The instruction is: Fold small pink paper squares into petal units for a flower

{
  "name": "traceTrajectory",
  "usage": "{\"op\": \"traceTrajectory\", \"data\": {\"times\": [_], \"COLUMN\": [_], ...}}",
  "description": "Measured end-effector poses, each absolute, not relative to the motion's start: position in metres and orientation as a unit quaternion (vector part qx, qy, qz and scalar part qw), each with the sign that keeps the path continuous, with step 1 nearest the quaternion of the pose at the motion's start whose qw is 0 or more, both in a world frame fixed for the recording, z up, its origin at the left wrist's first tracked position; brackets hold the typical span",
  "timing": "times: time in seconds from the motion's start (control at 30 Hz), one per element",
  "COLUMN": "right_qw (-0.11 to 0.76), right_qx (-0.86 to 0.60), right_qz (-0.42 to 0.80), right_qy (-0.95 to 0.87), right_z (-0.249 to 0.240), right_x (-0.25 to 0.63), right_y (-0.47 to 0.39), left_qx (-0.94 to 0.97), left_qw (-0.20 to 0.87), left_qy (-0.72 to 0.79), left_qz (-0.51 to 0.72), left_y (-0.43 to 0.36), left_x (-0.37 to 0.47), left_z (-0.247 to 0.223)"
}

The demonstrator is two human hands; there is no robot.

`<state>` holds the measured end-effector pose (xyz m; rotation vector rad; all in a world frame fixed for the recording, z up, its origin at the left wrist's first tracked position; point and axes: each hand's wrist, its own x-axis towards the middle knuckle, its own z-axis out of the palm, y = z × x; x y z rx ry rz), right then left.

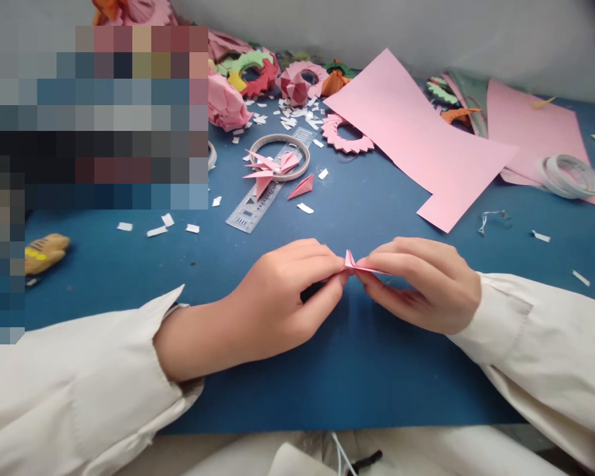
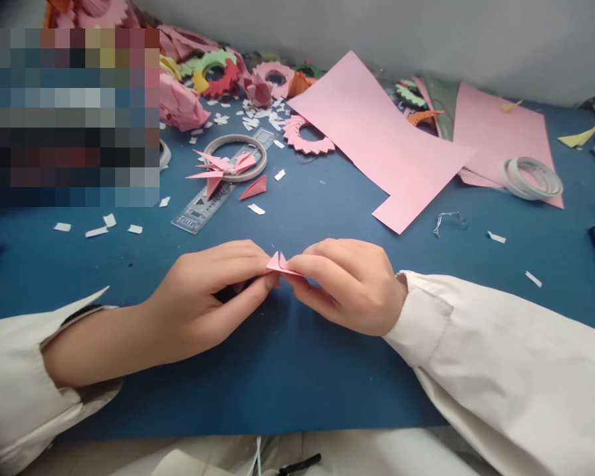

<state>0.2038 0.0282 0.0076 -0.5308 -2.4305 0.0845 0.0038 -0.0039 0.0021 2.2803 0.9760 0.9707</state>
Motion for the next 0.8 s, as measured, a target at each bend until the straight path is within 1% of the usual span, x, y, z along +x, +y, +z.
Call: {"op": "traceTrajectory", "data": {"times": [0.1,0.17,0.3,0.4,0.53,0.67,0.73,0.8], "right_qw": [0.306,0.296,0.251,0.236,0.240,0.258,0.291,0.356], "right_qx": [-0.160,-0.135,-0.118,-0.125,-0.121,-0.124,-0.120,-0.154], "right_qz": [-0.038,-0.074,-0.086,-0.087,-0.078,-0.068,-0.046,0.019], "right_qy": [-0.938,-0.943,-0.957,-0.960,-0.960,-0.956,-0.948,-0.921], "right_z": [0.012,0.015,0.021,0.022,0.020,0.018,0.015,0.010], "right_x": [0.208,0.212,0.217,0.220,0.220,0.215,0.211,0.208], "right_y": [0.026,0.023,0.014,0.010,0.011,0.018,0.021,0.023], "left_qx": [0.816,0.802,0.759,0.737,0.743,0.754,0.751,0.750], "left_qw": [0.279,0.327,0.461,0.519,0.538,0.519,0.509,0.504], "left_qy": [0.370,0.374,0.362,0.346,0.301,0.315,0.331,0.343], "left_qz": [0.345,0.333,0.284,0.259,0.260,0.250,0.260,0.255], "left_y": [-0.005,-0.006,-0.009,-0.009,-0.006,-0.005,-0.006,-0.006], "left_x": [0.004,0.004,0.003,0.001,-0.002,-0.002,-0.001,0.000], "left_z": [0.007,0.009,0.014,0.017,0.020,0.019,0.017,0.016]}}
